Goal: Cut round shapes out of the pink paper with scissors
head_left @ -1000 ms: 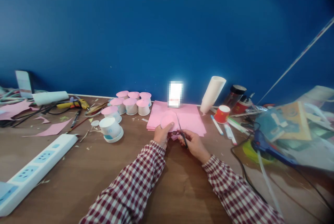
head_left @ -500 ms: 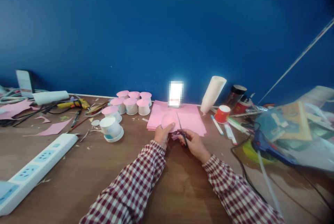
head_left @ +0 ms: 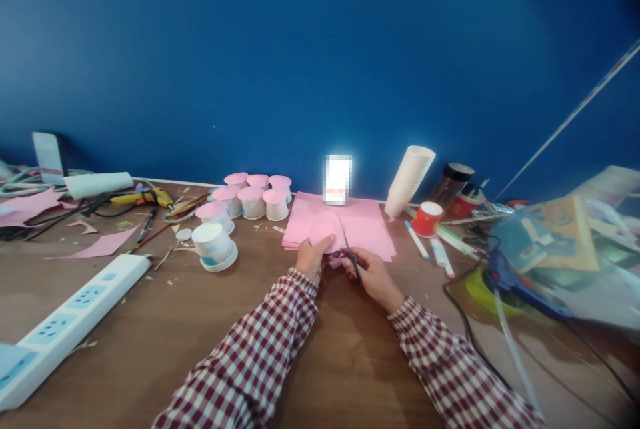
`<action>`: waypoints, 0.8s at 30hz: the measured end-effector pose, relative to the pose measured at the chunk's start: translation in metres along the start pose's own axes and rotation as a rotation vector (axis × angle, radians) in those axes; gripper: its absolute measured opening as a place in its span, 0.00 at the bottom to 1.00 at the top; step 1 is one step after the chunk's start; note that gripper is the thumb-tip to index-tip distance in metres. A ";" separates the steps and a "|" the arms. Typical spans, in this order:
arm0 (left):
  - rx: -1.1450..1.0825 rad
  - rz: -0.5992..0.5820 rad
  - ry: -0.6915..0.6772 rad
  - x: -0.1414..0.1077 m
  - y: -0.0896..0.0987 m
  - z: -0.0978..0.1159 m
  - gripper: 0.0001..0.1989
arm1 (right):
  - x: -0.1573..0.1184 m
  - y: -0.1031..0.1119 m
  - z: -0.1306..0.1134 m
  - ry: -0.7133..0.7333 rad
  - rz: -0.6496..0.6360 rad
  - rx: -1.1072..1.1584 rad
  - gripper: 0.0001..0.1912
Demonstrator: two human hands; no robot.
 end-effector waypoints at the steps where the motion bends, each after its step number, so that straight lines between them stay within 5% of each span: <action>1: -0.005 0.003 0.003 0.000 0.000 0.000 0.16 | 0.000 0.000 0.001 -0.002 -0.001 0.000 0.20; 24: 0.014 -0.011 0.007 -0.003 -0.003 0.001 0.16 | 0.000 -0.001 0.000 0.001 -0.001 0.022 0.22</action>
Point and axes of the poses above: each hand's wrist, its own x-axis towards the middle knuckle, its own y-axis out of the back of the hand, z = x × y, the point moved 9 cm from there along x, towards the middle knuckle, and after that the axes turned 10 degrees about -z, right-handed, at the moved point
